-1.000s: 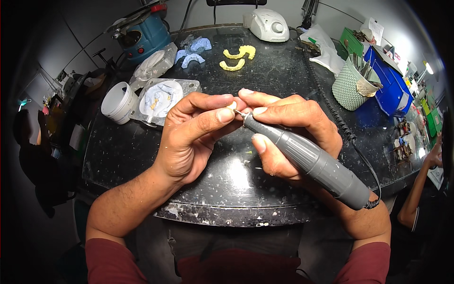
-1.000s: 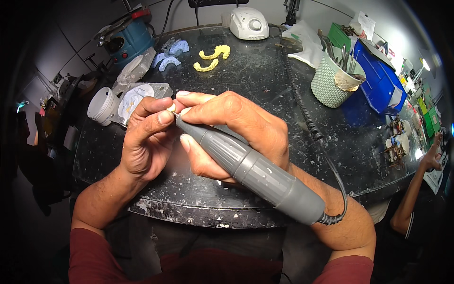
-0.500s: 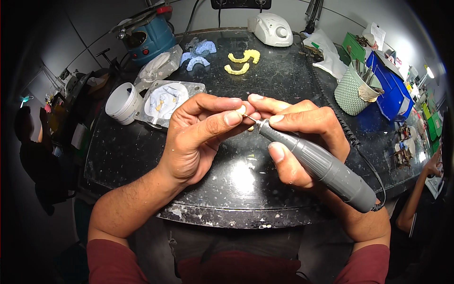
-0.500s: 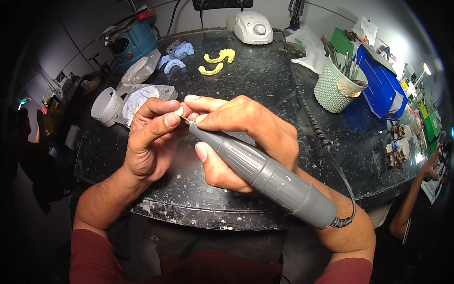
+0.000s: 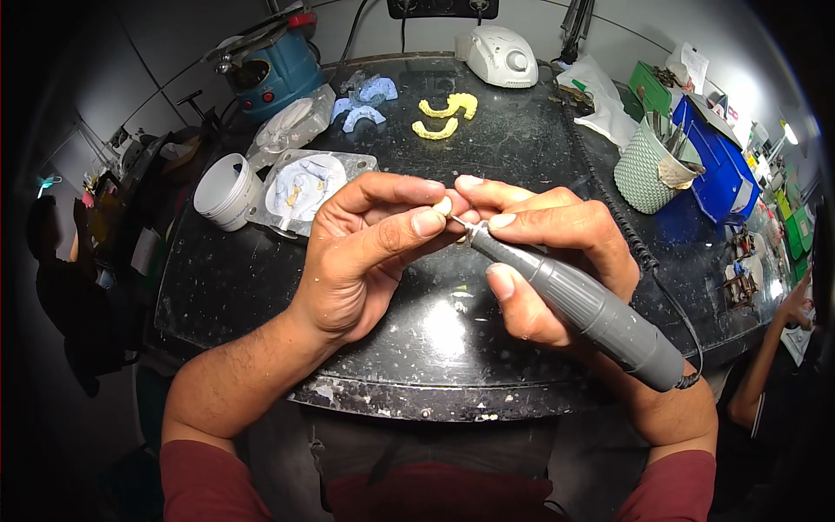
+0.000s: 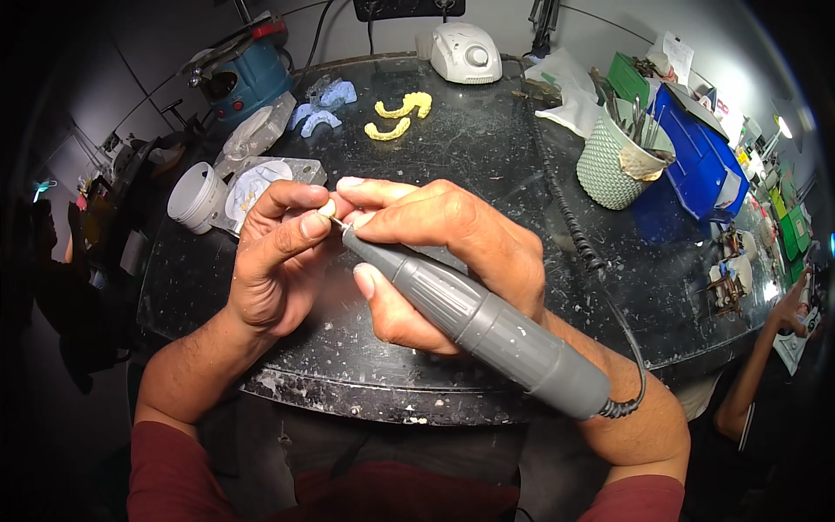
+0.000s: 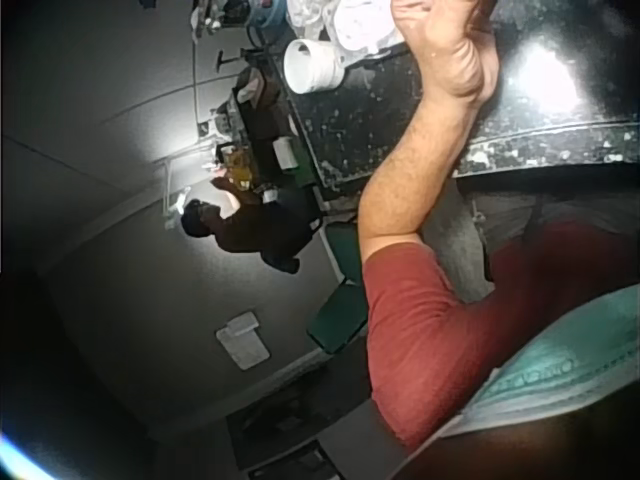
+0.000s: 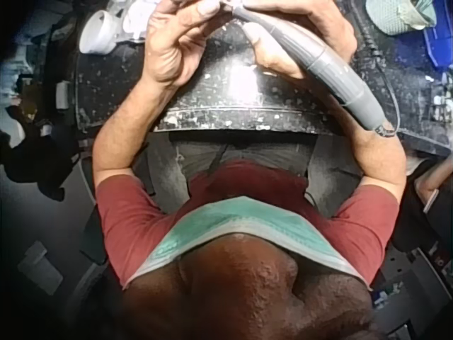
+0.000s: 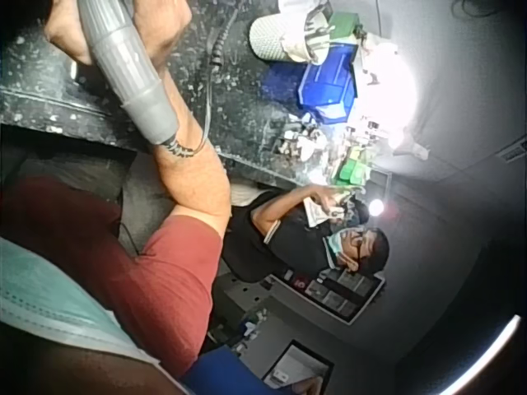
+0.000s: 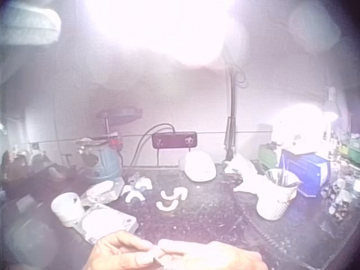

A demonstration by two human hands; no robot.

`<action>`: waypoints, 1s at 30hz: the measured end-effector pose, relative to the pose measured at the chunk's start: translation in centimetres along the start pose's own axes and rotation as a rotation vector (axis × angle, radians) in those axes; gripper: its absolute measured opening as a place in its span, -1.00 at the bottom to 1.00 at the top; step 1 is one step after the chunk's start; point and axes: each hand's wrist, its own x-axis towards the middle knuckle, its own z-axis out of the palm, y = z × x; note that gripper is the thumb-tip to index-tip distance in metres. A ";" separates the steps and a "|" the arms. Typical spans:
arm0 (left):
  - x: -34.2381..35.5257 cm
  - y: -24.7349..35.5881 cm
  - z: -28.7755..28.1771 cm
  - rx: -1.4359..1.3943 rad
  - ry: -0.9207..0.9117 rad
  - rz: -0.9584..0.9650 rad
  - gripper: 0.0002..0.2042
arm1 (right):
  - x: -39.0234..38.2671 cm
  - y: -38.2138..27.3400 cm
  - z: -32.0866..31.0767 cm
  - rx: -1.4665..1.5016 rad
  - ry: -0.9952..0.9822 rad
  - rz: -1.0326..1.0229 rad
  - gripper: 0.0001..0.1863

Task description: The person holds a small white dental component and uses a rotary tool to grind its surface. The person repeatedly picks up and puts down different components on the workbench to work on them.

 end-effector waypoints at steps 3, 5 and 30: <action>0.1 0.1 0.0 0.003 -0.011 -0.002 -0.82 | 0.2 0.2 -0.2 -0.020 -0.033 -0.031 -0.63; 0.1 0.0 -0.1 -0.019 -0.021 -0.013 -0.81 | -0.1 -0.1 -0.2 0.008 -0.007 0.005 -0.62; 0.0 0.2 -0.1 -0.021 -0.005 -0.031 -0.80 | 0.0 0.2 -0.1 0.043 -0.002 0.008 -0.64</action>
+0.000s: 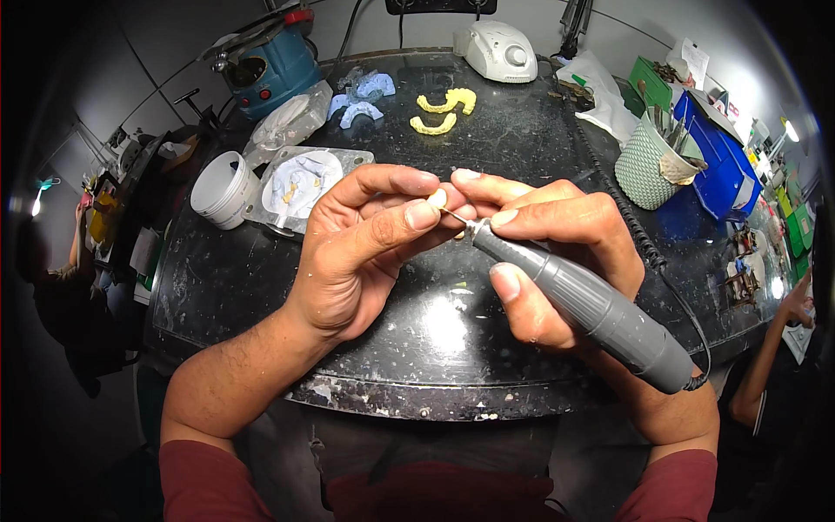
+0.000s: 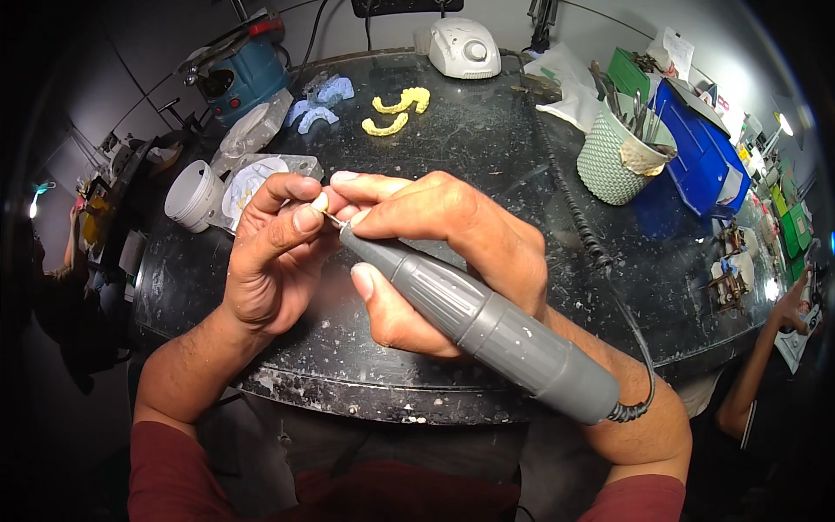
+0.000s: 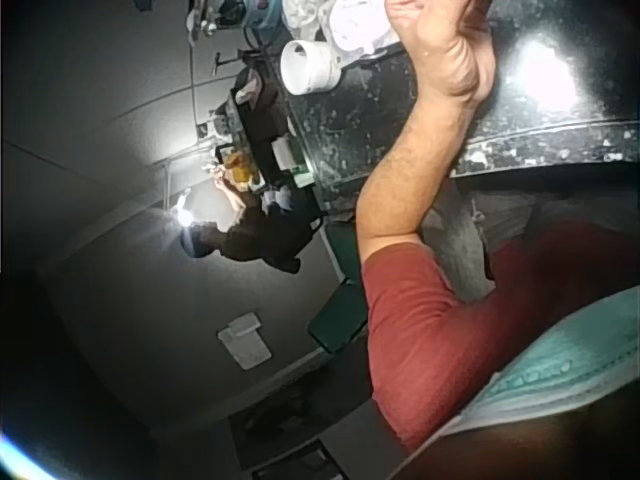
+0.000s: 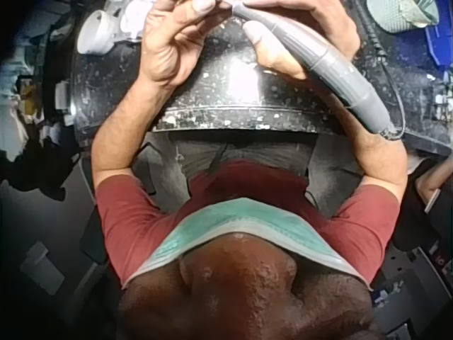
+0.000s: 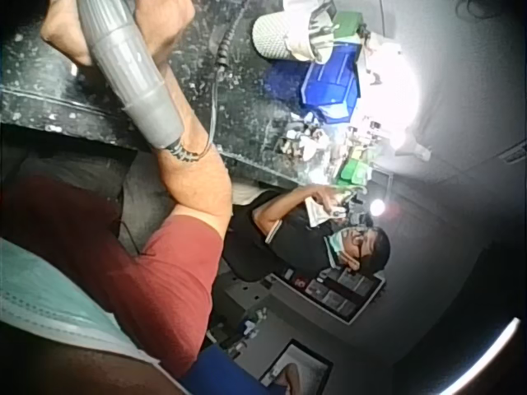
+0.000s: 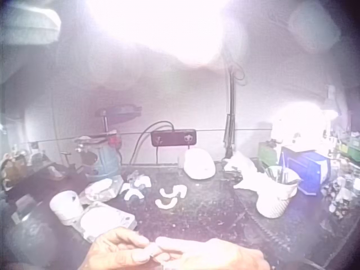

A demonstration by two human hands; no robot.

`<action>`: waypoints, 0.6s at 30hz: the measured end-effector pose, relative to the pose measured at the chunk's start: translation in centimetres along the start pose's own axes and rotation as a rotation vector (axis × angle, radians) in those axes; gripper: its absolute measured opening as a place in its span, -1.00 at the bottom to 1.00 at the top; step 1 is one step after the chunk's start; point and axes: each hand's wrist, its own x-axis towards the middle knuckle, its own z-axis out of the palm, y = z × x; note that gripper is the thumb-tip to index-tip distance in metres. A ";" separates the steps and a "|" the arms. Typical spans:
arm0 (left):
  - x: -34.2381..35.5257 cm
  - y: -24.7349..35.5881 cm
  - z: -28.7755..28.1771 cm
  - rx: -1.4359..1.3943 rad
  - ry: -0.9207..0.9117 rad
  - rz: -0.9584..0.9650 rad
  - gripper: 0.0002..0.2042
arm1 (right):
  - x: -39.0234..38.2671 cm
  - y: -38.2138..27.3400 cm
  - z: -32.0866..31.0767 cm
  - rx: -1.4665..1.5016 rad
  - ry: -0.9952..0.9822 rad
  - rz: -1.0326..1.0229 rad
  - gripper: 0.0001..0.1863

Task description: The person holds a small white dental component and uses a rotary tool to grind its surface. The person repeatedly picks up and puts down different components on the workbench to work on them.

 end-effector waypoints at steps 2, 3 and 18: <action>0.0 0.0 0.0 0.007 -0.019 0.001 -0.80 | 0.1 -0.2 -0.1 -0.009 -0.009 0.001 -0.64; 0.1 0.0 -0.1 0.005 -0.019 0.000 -0.80 | 0.2 -0.2 -0.1 -0.019 -0.019 0.003 -0.65; 0.2 0.1 0.0 0.025 0.008 0.009 -0.79 | -0.1 0.3 0.1 0.013 0.017 -0.019 -0.67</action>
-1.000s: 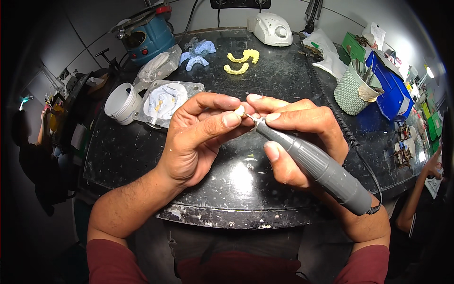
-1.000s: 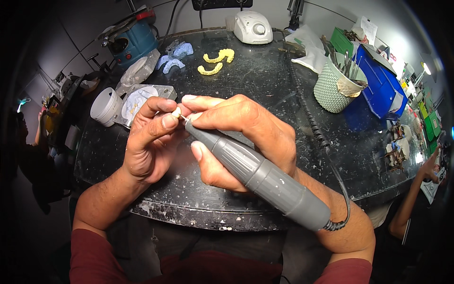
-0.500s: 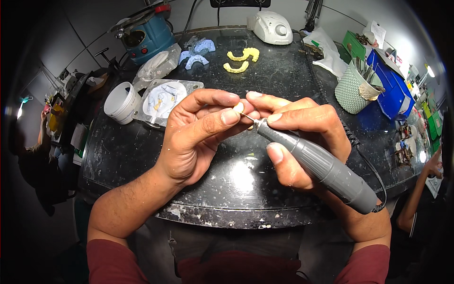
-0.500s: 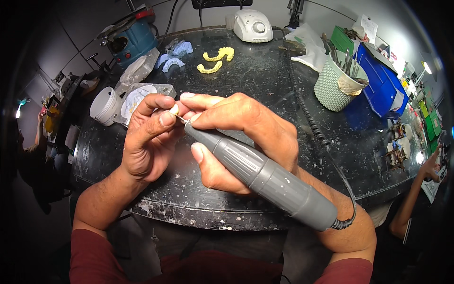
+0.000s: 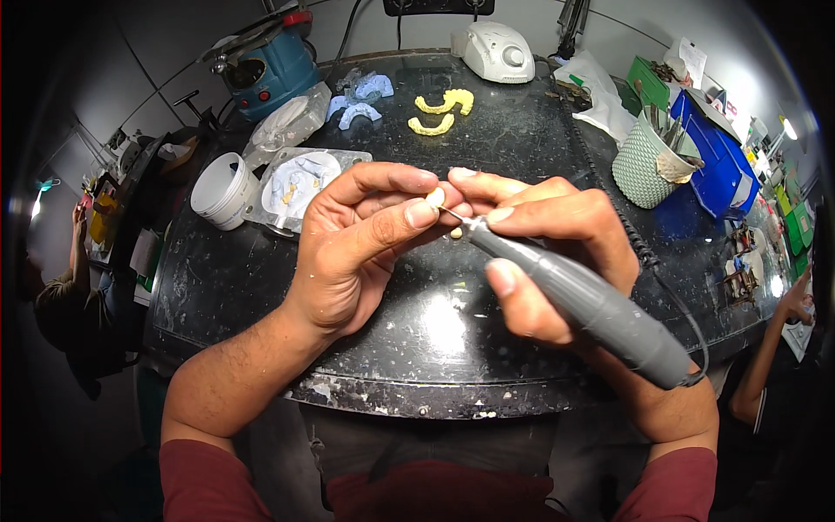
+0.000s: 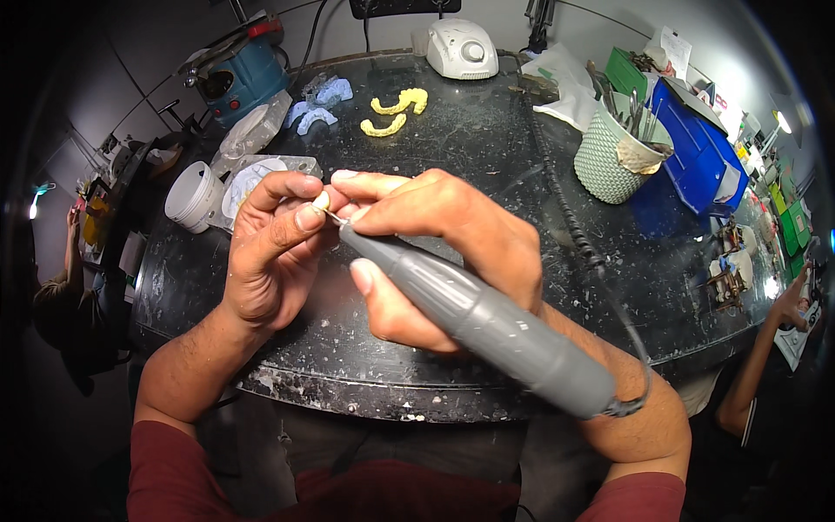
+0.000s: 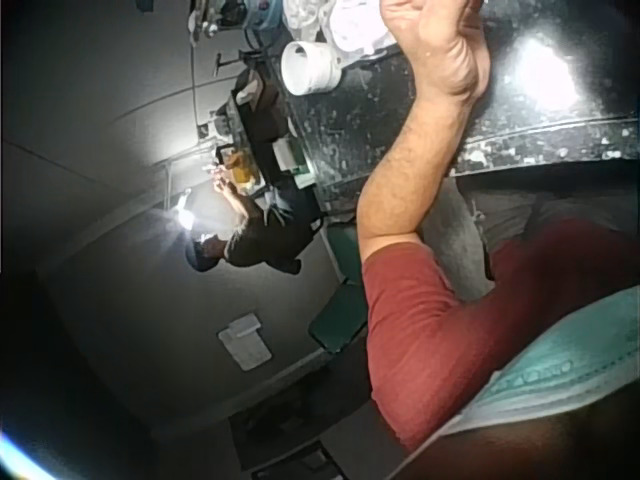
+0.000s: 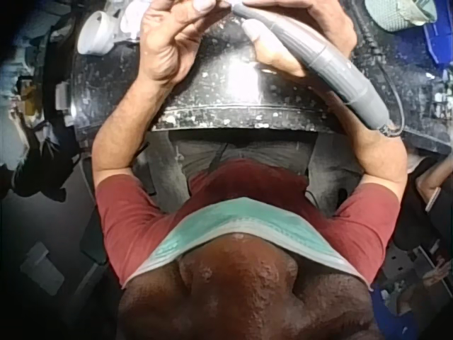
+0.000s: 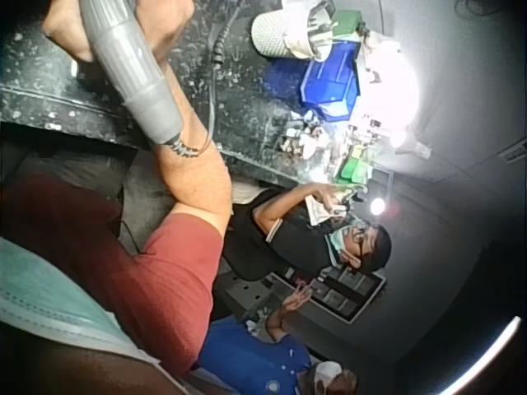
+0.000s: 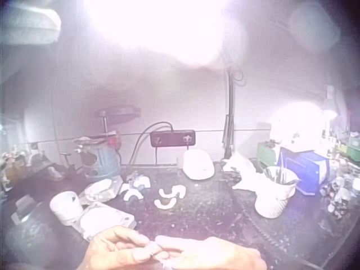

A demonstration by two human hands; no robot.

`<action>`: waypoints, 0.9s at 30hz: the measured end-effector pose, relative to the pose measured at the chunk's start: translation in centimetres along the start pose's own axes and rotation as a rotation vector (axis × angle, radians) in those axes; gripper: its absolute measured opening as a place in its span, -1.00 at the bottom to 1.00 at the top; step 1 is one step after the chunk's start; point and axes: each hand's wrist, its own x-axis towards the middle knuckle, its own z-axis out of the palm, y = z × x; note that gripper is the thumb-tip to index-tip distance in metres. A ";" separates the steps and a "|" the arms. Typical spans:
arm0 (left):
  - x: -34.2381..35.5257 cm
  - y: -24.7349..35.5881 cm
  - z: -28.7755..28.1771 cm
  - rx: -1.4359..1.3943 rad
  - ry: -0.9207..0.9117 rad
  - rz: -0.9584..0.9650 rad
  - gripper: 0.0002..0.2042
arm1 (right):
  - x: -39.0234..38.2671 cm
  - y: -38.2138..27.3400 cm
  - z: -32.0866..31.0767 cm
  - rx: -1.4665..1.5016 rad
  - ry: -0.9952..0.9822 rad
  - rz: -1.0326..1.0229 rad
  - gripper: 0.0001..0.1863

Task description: The person holds a small white dental component and uses a rotary tool to grind its surface. The person repeatedly picks up and puts down different components on the workbench to work on them.

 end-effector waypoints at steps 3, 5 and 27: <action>0.1 0.3 -0.2 0.369 -0.047 0.205 -0.70 | 0.3 -1.8 -1.5 -0.019 -0.197 0.190 -0.74; 0.1 0.6 0.1 0.546 -0.053 0.307 -0.64 | 0.3 -1.8 -1.7 -0.043 -0.216 0.197 -0.74; 0.0 0.7 0.1 0.776 -0.102 0.500 -0.52 | 0.3 -1.7 -1.4 -0.074 -0.223 0.167 -0.74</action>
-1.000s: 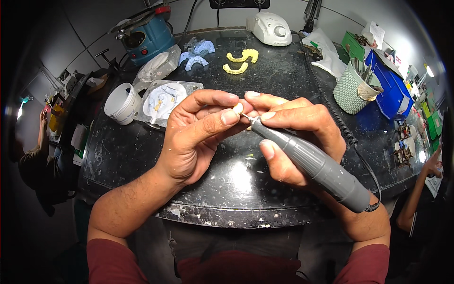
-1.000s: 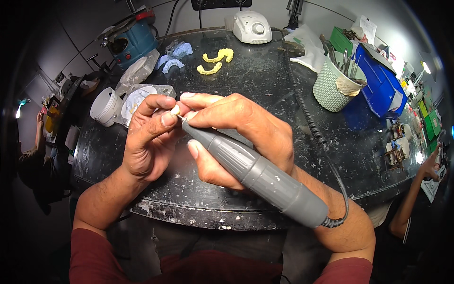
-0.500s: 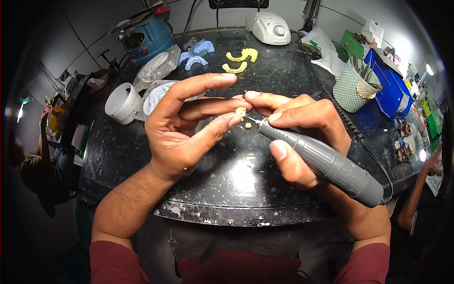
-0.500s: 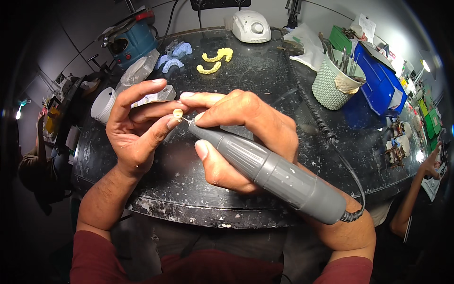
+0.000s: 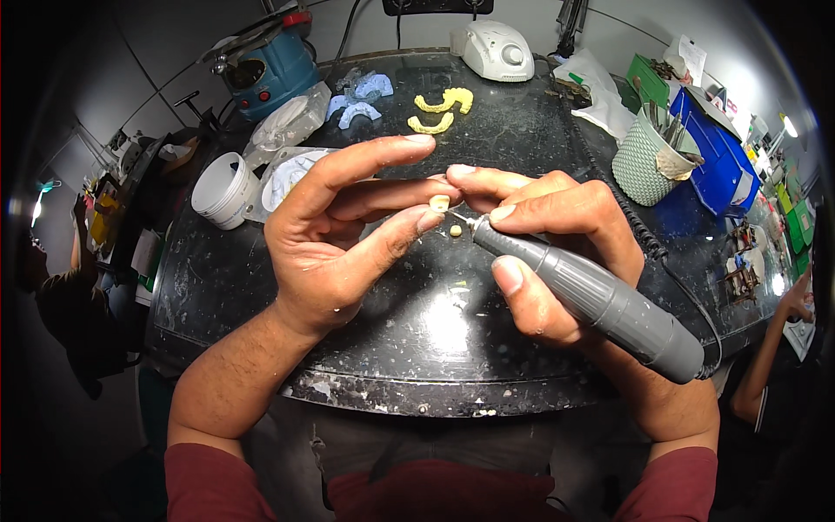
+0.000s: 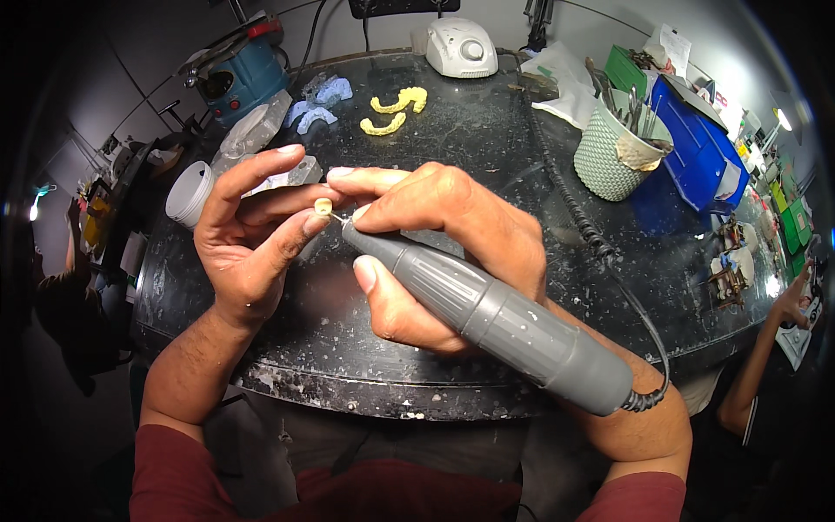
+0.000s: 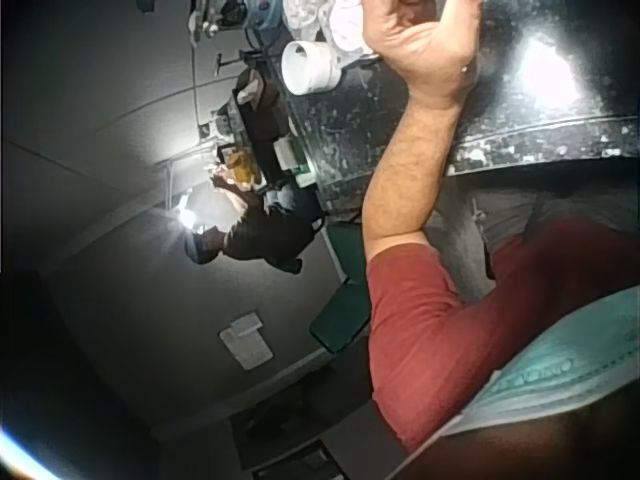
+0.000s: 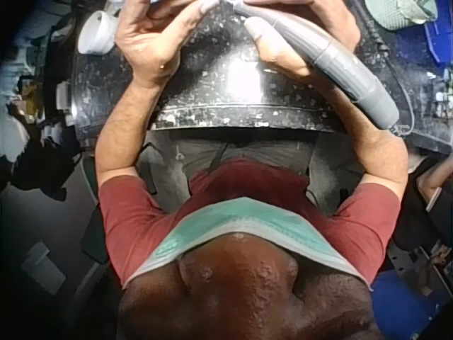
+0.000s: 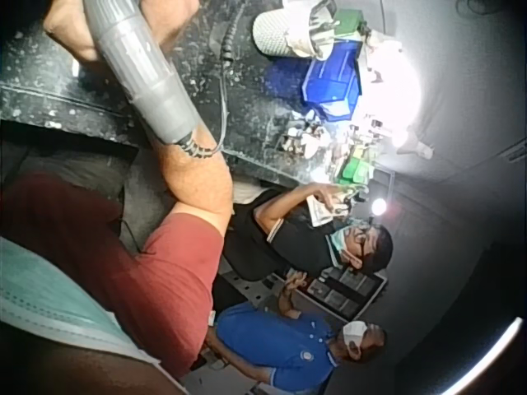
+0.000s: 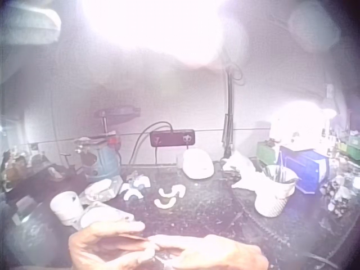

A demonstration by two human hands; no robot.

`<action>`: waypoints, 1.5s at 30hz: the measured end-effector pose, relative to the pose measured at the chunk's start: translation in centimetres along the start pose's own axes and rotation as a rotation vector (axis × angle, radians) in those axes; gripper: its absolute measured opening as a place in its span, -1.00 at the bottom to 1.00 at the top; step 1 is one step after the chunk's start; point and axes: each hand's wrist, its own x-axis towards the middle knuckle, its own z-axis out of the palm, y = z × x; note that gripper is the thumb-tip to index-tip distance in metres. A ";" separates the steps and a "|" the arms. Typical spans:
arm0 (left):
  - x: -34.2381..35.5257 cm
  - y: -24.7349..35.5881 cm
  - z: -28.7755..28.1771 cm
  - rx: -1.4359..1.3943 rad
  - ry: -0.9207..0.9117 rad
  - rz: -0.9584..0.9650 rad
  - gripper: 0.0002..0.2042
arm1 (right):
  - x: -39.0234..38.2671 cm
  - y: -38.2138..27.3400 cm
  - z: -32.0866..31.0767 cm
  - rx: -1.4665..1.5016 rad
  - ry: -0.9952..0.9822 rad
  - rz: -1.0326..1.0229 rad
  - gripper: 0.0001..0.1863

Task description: The person holds a small white dental component and uses a rotary tool to grind its surface. The person repeatedly picks up and puts down different components on the workbench to work on them.

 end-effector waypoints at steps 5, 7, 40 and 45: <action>-0.1 -0.7 -0.5 -0.089 -0.094 -0.031 -0.69 | 0.1 0.0 -0.1 0.055 0.006 -0.010 -0.74; -0.1 -0.2 0.4 -0.576 0.099 -0.411 -0.80 | 0.2 0.3 0.2 0.052 0.032 -0.030 -0.74; -0.4 -0.8 0.2 -0.896 0.116 -0.593 -0.85 | 0.5 1.2 1.5 0.018 0.239 -0.154 -0.66; 0.1 -0.9 0.0 -0.834 0.098 -0.605 -0.85 | 0.2 1.0 0.9 0.008 0.261 -0.074 -0.70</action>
